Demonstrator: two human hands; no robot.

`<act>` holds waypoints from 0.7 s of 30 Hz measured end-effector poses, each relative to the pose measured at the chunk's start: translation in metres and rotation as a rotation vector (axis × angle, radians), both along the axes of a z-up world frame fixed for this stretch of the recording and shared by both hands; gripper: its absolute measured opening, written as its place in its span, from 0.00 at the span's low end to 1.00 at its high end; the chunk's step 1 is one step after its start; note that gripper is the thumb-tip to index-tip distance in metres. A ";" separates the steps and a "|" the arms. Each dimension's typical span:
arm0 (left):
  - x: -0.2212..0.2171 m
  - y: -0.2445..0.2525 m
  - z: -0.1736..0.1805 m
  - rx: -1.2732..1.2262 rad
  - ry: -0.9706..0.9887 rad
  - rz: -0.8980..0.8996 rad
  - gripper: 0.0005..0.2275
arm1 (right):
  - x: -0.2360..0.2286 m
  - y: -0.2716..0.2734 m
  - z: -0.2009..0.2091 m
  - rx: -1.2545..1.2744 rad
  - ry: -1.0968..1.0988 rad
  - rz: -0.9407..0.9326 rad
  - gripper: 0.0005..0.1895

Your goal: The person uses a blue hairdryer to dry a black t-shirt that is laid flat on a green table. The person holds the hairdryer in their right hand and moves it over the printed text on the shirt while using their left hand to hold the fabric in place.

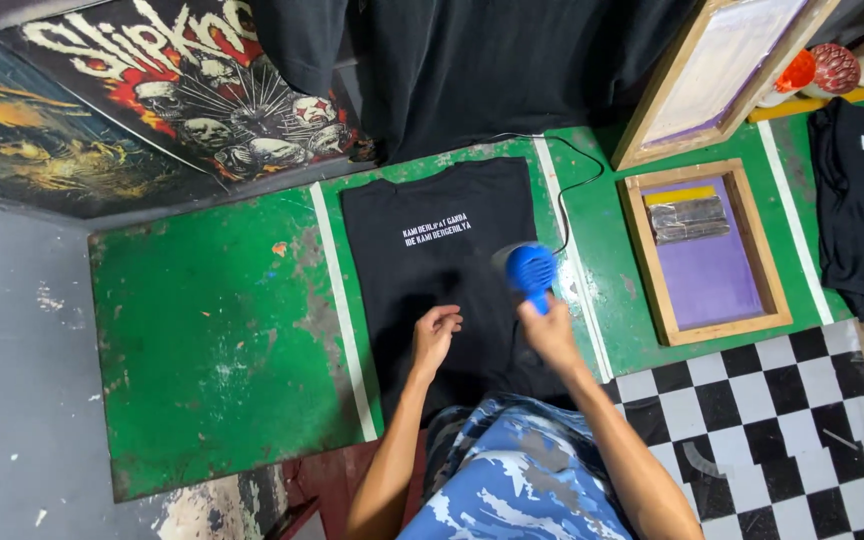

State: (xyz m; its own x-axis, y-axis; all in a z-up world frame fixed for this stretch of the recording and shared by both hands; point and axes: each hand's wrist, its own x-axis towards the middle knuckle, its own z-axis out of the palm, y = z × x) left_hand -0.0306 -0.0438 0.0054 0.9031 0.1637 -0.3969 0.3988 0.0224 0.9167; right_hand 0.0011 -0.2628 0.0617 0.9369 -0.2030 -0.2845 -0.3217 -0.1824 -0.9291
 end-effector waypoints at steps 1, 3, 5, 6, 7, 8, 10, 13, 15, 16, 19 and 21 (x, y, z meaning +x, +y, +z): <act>0.004 0.005 -0.007 -0.002 0.004 -0.002 0.12 | 0.003 -0.001 0.009 -0.002 0.004 -0.002 0.10; 0.016 0.013 -0.019 0.028 -0.034 0.010 0.12 | 0.012 -0.005 0.029 -0.010 0.033 -0.045 0.12; 0.025 0.020 -0.025 0.051 -0.036 0.009 0.12 | -0.002 0.006 0.012 -0.005 0.035 0.043 0.11; 0.030 0.023 -0.027 0.076 -0.037 0.009 0.12 | -0.009 0.011 0.004 0.003 0.037 0.132 0.11; 0.033 0.027 -0.035 0.074 -0.035 0.013 0.12 | -0.021 0.026 -0.003 0.000 0.039 0.136 0.11; 0.035 0.031 -0.043 0.107 -0.032 0.013 0.12 | -0.034 0.040 -0.010 0.026 0.103 0.204 0.11; 0.039 0.039 -0.050 0.134 -0.026 0.019 0.13 | -0.041 0.064 -0.005 0.045 0.170 0.276 0.11; 0.045 0.050 -0.057 0.138 -0.223 -0.031 0.12 | -0.018 0.084 0.021 0.142 0.168 0.418 0.11; 0.053 0.053 -0.074 0.417 0.039 -0.075 0.11 | 0.010 0.080 0.025 0.100 0.109 0.335 0.10; 0.060 0.056 -0.068 0.420 0.044 -0.071 0.11 | 0.029 0.064 0.027 0.103 0.113 0.339 0.10; 0.076 0.067 -0.042 0.559 0.059 -0.130 0.11 | 0.073 0.015 0.029 -0.065 0.020 0.172 0.13; 0.084 0.073 -0.016 0.693 -0.055 -0.199 0.11 | 0.090 -0.019 0.032 -0.116 0.057 -0.023 0.14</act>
State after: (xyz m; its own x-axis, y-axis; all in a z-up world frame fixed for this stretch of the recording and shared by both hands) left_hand 0.0531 0.0294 -0.0104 0.9576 0.1918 -0.2150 0.2881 -0.6395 0.7128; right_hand 0.0909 -0.2815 0.0938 0.9146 -0.2586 -0.3107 -0.3787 -0.2796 -0.8823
